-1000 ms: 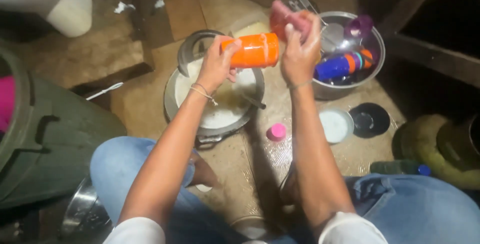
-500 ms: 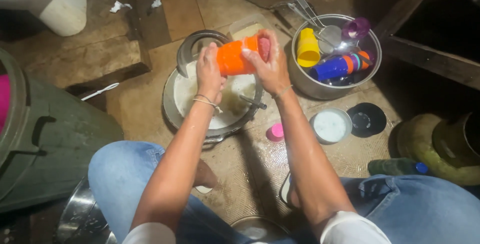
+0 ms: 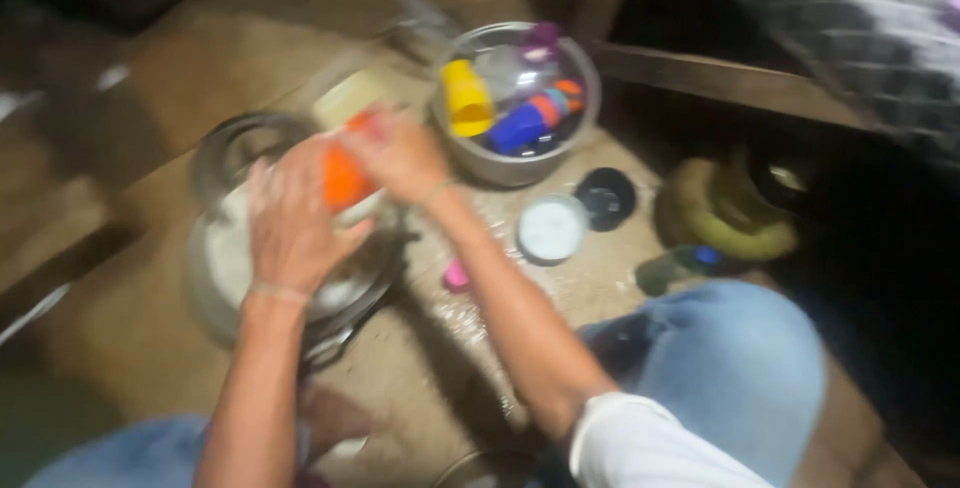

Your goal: Washing and scrubbing various cups, bowls, and utensils in a basin of soapy water on the floor.

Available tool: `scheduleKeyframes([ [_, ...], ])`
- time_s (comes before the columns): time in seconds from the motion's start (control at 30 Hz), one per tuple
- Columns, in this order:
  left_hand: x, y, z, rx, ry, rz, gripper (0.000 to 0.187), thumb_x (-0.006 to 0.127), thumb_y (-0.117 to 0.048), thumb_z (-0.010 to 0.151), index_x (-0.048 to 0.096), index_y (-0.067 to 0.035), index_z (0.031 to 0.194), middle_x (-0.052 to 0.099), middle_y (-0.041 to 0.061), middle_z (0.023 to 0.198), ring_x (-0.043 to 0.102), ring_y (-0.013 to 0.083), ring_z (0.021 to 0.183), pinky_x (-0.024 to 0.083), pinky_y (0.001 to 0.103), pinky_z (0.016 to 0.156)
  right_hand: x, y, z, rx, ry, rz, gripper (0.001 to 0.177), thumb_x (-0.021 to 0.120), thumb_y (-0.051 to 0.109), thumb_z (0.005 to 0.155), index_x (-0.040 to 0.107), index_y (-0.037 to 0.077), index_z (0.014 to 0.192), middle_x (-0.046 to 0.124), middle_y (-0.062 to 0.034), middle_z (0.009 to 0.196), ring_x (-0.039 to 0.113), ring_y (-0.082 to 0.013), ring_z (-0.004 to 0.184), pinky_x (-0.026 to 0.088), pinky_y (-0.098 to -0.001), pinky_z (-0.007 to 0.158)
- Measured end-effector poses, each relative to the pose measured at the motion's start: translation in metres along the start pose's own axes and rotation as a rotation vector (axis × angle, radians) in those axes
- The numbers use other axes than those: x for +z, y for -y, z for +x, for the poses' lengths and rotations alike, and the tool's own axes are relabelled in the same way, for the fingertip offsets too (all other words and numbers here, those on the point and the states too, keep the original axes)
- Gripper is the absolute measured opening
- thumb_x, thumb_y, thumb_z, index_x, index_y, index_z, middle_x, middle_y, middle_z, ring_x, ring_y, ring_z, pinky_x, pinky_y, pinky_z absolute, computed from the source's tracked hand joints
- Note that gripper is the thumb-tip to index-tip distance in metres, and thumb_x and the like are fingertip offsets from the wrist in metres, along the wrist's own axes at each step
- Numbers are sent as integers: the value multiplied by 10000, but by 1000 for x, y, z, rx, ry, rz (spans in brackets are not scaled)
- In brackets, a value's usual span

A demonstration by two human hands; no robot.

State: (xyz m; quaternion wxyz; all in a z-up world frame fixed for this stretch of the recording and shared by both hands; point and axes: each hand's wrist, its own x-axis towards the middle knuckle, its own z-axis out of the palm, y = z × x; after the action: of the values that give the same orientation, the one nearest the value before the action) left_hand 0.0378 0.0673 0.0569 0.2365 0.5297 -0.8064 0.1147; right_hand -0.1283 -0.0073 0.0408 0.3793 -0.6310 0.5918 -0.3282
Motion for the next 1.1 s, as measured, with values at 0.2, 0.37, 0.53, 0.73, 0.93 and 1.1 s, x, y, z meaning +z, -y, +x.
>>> scheduleKeyframes([
  [0.2,-6,-10,6,-190,-69,-15,754,890,-340,718,586,-81,1358,697,136,1065,694,352,824,551,450,692,-15,58,-32,-43,19,-80,673,467,640,737,631,118,1129,752,-143,987,718,-362,860,551,-446,781],
  [0.37,-24,-9,16,-317,113,-322,787,882,-315,637,601,-45,1321,725,174,1095,699,371,887,547,447,740,-14,44,-28,-210,23,-114,627,503,619,753,635,152,1150,748,-98,1024,717,-304,877,566,-417,747],
  [0.53,-26,9,15,-447,385,-1003,732,817,20,580,589,-22,1274,690,98,1083,631,201,901,515,300,825,-30,30,-28,-437,119,-69,522,605,541,763,616,178,1139,745,-40,1092,714,-258,928,560,-396,790],
  [0.73,3,24,-1,-767,652,-1440,432,699,30,702,642,70,1129,694,190,880,631,258,641,494,310,555,-33,3,-24,-536,240,132,418,622,378,800,625,110,1120,732,-74,899,688,-236,750,552,-355,691],
  [0.93,-23,-2,15,-524,498,-1088,610,801,-72,680,600,-49,1255,684,48,988,607,131,782,510,250,704,-33,1,-15,-567,278,344,392,648,142,822,634,19,1193,723,-85,995,645,-179,827,562,-302,788],
  [1.1,-17,-20,25,-393,248,-316,740,838,-376,602,598,-162,1268,752,73,983,713,330,800,549,430,643,-40,14,-17,-405,80,136,410,605,309,813,639,44,1124,708,-93,901,630,-227,757,530,-325,690],
])
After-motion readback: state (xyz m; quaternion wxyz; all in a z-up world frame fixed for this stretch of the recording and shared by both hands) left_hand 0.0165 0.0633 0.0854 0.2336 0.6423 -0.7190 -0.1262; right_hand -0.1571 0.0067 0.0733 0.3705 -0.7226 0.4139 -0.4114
